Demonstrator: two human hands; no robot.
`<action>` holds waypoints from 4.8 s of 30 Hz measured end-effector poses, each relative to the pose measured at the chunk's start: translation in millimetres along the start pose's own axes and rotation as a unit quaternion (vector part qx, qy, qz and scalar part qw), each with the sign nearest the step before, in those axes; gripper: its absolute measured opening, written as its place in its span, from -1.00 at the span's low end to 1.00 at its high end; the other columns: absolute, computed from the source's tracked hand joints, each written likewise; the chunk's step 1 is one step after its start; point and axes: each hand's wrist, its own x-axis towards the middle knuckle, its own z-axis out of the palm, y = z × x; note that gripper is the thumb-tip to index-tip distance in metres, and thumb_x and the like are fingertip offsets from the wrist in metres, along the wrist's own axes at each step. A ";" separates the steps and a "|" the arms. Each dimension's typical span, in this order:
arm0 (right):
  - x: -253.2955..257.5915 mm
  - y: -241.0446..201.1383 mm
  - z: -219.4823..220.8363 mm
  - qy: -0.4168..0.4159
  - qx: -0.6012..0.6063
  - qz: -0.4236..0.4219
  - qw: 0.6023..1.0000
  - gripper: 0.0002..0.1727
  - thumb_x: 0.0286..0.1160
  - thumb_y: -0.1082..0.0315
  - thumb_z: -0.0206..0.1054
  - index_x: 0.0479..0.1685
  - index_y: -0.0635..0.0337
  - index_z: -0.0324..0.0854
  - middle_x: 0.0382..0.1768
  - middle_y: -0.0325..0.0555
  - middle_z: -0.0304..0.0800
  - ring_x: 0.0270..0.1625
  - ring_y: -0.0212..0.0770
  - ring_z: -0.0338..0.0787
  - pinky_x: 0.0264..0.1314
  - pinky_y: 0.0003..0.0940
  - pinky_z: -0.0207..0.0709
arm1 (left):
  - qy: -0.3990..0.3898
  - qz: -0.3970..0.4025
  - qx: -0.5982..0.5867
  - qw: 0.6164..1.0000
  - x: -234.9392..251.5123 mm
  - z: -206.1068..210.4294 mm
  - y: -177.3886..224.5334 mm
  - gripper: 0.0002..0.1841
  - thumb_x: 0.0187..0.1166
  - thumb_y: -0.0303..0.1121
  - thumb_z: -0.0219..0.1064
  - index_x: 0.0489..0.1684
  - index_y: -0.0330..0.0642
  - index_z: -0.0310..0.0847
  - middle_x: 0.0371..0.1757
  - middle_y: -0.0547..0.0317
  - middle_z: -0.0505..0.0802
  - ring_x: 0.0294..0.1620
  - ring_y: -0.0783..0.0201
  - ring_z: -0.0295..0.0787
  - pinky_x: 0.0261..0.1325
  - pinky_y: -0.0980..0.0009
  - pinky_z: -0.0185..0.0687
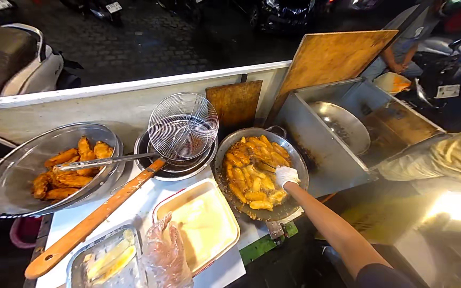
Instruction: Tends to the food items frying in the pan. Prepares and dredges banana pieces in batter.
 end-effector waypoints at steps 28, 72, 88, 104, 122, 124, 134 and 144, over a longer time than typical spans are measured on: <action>3.2 117.1 22.4 -0.071 0.154 -0.054 0.984 -0.43 0.57 -0.03 0.35 0.62 -0.56 0.52 0.26 -0.04 0.84 0.24 0.08 0.83 0.33 0.30 0.60 | -0.007 -0.006 -0.006 1.000 0.4 -1.8 2.1 -0.61 0.64 -0.24 0.22 0.26 -0.29 0.73 0.26 -0.17 0.83 0.38 -0.05 0.73 0.53 0.09 0.54; -71.3 67.0 -34.9 -0.044 0.065 0.041 0.996 -0.51 0.51 -0.08 0.33 0.35 -0.11 0.69 0.26 0.06 0.82 0.34 0.19 0.77 0.27 0.38 0.57 | -0.017 0.003 -0.002 1.000 -0.4 -3.1 -1.0 -0.60 0.63 -0.22 0.21 0.25 -0.29 0.74 0.26 -0.16 0.83 0.40 -0.05 0.72 0.55 0.08 0.51; -70.3 77.1 55.9 -0.036 0.096 0.097 0.990 -0.44 0.46 0.02 0.34 0.48 -0.04 0.61 0.32 0.09 0.80 0.39 0.18 0.76 0.32 0.35 0.57 | -0.047 0.021 0.018 0.999 1.4 -4.2 -9.1 -0.58 0.64 -0.22 0.20 0.32 -0.27 0.70 0.26 -0.14 0.83 0.39 -0.05 0.72 0.53 0.05 0.52; -99.9 36.0 81.2 -0.054 0.219 0.041 0.973 -0.42 0.58 -0.08 0.26 0.64 -0.44 0.51 0.36 -0.07 0.80 0.42 0.07 0.76 0.40 0.30 0.56 | -0.031 0.007 0.015 0.999 1.0 -3.2 -6.1 -0.60 0.64 -0.24 0.21 0.30 -0.27 0.71 0.27 -0.15 0.83 0.39 -0.06 0.72 0.53 0.05 0.53; -110.2 55.9 90.9 -0.050 0.194 0.010 0.980 -0.32 0.55 -0.14 0.26 0.76 -0.58 0.34 0.42 -0.13 0.77 0.42 0.06 0.75 0.40 0.29 0.57 | -0.040 0.019 0.012 0.999 0.0 -2.0 -10.8 -0.60 0.63 -0.25 0.22 0.30 -0.27 0.71 0.28 -0.15 0.82 0.41 -0.05 0.70 0.56 0.07 0.50; -102.1 74.4 97.3 -0.061 0.274 0.027 0.959 -0.35 0.52 -0.14 0.32 0.69 -0.52 0.46 0.32 -0.11 0.82 0.29 0.00 0.83 0.36 0.22 0.62 | -0.042 0.014 0.016 0.999 0.0 -2.7 -9.7 -0.60 0.65 -0.22 0.21 0.31 -0.25 0.71 0.29 -0.14 0.82 0.42 -0.05 0.69 0.56 0.06 0.49; -71.1 118.7 122.3 -0.138 0.465 0.063 0.872 -0.49 0.51 0.13 0.48 0.50 -0.31 0.67 0.01 -0.09 0.89 -0.14 -0.19 0.86 -0.08 -0.18 0.73 | -0.045 0.011 0.030 0.998 1.9 -3.4 -5.2 -0.61 0.65 -0.23 0.20 0.30 -0.25 0.72 0.27 -0.16 0.82 0.39 -0.08 0.71 0.54 0.02 0.50; -38.9 114.9 154.7 -0.235 0.616 0.039 0.751 -0.47 0.65 0.10 0.35 0.61 -0.13 0.53 -0.18 -0.19 0.82 -0.53 -0.39 0.55 -0.52 -0.49 0.38 | -0.047 0.023 0.037 0.998 2.5 -3.2 -6.5 -0.59 0.65 -0.23 0.19 0.30 -0.28 0.71 0.27 -0.19 0.82 0.39 -0.12 0.71 0.54 -0.01 0.51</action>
